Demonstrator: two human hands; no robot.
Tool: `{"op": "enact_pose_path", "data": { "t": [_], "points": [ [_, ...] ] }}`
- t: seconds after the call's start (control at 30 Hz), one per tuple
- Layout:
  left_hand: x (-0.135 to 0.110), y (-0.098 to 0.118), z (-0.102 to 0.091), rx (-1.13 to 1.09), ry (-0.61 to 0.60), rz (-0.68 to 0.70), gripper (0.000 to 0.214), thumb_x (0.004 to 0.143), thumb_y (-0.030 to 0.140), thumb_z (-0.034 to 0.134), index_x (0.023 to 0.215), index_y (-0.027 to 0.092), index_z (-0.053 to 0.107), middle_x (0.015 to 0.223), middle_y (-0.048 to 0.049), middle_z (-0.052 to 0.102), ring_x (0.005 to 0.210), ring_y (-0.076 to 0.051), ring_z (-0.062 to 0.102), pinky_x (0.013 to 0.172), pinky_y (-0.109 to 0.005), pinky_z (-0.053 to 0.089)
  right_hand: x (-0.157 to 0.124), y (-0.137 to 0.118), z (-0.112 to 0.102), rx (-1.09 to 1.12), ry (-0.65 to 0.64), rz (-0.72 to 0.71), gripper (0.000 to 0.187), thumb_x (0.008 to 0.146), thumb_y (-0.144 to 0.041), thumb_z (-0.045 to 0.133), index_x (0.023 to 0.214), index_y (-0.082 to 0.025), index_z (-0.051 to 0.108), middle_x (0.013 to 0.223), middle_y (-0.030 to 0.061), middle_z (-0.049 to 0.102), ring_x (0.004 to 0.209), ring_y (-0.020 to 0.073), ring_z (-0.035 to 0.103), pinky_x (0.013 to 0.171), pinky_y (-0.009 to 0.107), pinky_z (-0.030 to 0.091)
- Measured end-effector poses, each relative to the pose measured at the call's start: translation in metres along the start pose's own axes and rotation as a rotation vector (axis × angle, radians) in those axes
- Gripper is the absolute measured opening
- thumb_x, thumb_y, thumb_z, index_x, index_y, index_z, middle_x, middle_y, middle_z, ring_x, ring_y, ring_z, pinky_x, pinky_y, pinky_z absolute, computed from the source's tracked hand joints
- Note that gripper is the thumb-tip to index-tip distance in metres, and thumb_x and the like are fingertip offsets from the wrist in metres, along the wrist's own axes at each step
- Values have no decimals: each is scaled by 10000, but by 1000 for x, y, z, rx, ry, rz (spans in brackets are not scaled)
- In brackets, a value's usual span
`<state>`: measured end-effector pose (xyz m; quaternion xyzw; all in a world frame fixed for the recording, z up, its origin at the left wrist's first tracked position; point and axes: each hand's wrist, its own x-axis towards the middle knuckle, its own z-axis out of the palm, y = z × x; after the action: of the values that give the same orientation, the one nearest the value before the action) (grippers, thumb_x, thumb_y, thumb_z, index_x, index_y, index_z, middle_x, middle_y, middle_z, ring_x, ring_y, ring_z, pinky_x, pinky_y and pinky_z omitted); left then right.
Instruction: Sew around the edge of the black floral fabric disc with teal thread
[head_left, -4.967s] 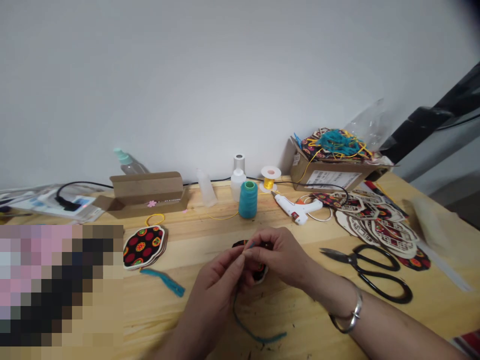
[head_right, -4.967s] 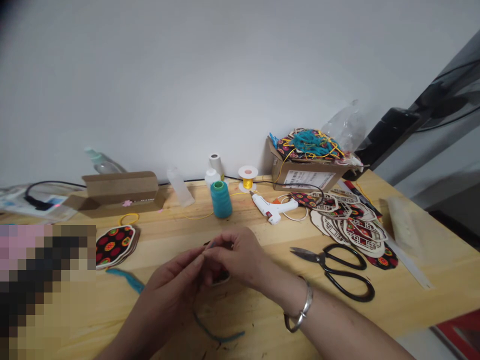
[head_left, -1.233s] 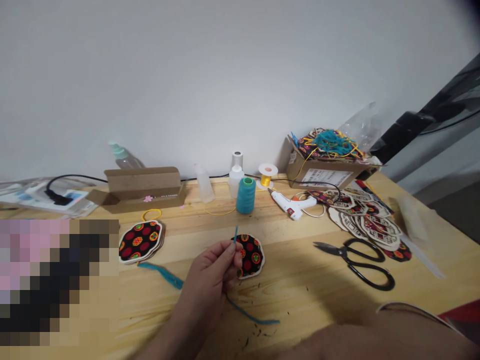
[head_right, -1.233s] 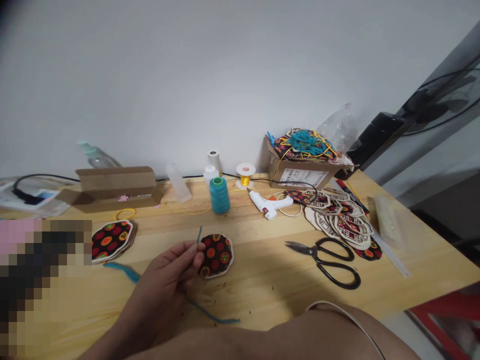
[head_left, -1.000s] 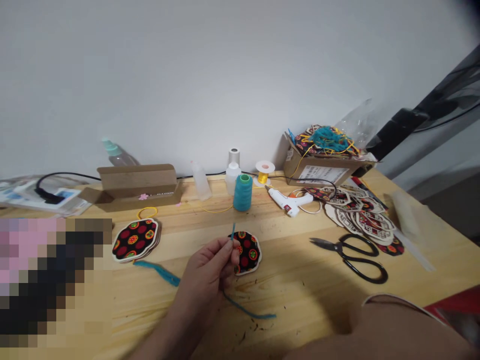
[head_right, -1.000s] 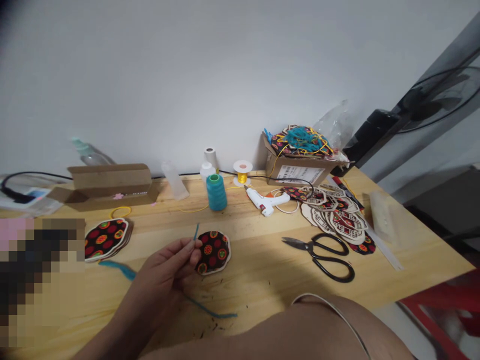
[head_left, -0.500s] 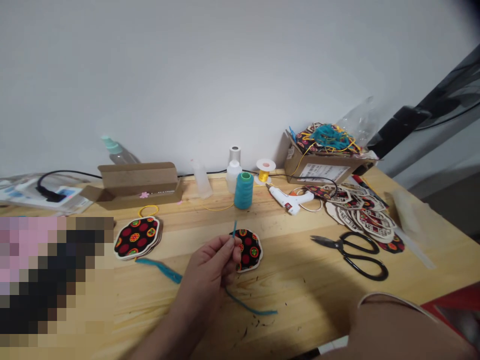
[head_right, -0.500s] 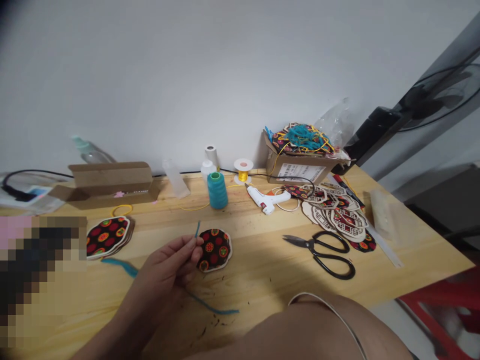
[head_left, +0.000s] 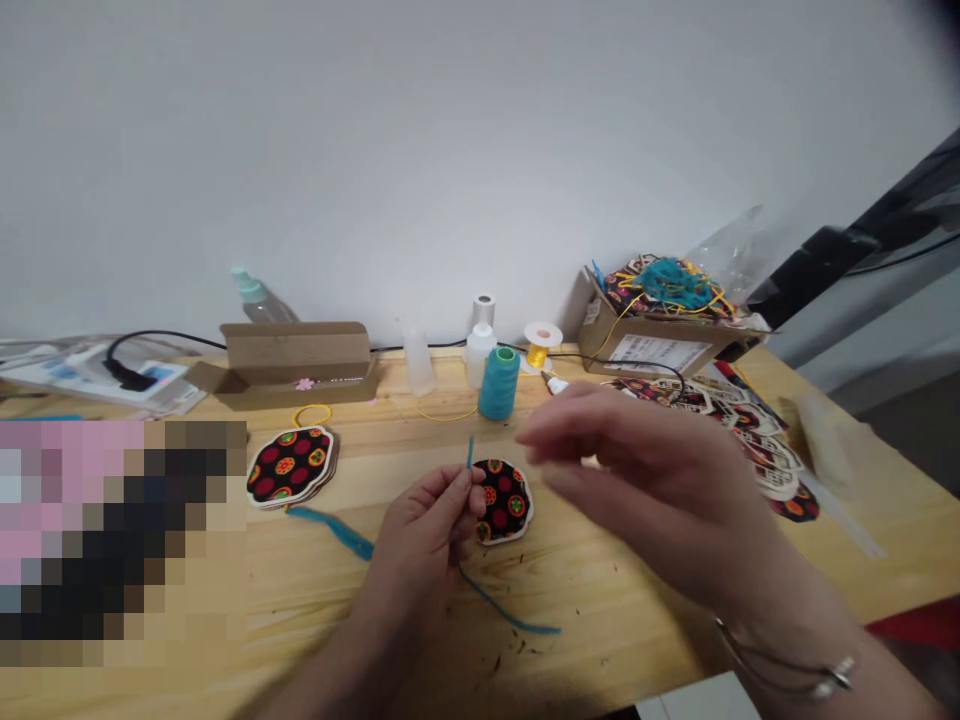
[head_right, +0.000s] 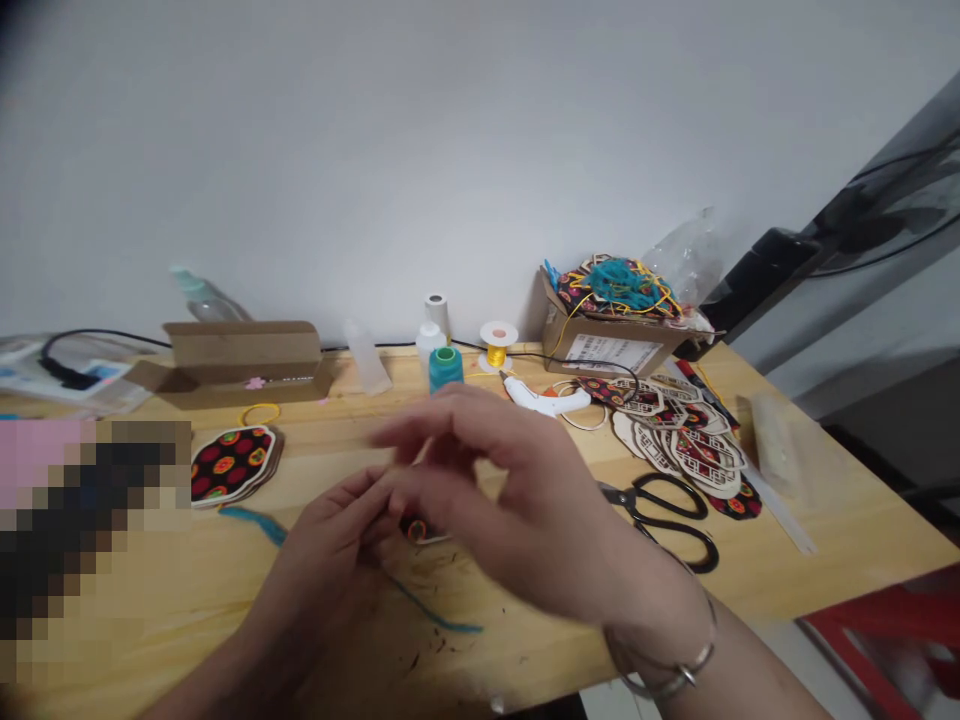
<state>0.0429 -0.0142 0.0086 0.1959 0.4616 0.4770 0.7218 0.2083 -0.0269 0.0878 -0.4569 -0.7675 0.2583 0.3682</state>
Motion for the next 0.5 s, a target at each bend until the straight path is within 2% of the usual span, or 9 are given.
{"op": "enact_pose_path", "data": {
  "t": [0.07, 0.13, 0.23, 0.37, 0.5],
  "points": [
    [0, 0, -1, -1, -17, 35, 177, 668, 279, 704, 730, 127, 638, 532, 41, 517, 379, -4, 286, 364, -126, 179, 15, 22, 10, -214, -37, 19, 116, 857, -194, 499, 906, -221, 600, 857, 3, 616, 794, 127, 562, 687, 247, 430],
    [-1, 0, -1, -9, -16, 62, 165, 679, 264, 696, 734, 121, 636, 537, 41, 517, 387, -3, 287, 369, -123, 185, 24, 46, 20, -541, -96, 30, 139, 856, -156, 474, 818, -185, 605, 799, 24, 602, 750, 138, 543, 639, 255, 393],
    [-2, 1, -1, -17, -17, 75, 156, 689, 256, 686, 728, 115, 630, 531, 44, 507, 389, -3, 278, 371, -124, 181, 30, 69, 33, -874, -239, -78, 132, 841, -114, 467, 860, -178, 581, 813, 40, 574, 712, 153, 521, 565, 265, 335],
    [-2, 1, -1, -21, -25, 56, 160, 702, 261, 677, 740, 114, 625, 543, 44, 506, 394, -1, 260, 379, -126, 175, 32, 75, 41, -950, -416, -287, 164, 848, -119, 467, 970, -197, 543, 901, 45, 548, 699, 155, 510, 544, 271, 324],
    [-1, 0, -2, -30, -27, 37, 161, 716, 266, 669, 741, 114, 620, 550, 43, 507, 401, -6, 262, 377, -134, 158, 35, 78, 48, -888, -445, -358, 122, 850, -120, 462, 894, -165, 567, 884, 69, 548, 737, 180, 499, 540, 284, 348]
  ]
}}
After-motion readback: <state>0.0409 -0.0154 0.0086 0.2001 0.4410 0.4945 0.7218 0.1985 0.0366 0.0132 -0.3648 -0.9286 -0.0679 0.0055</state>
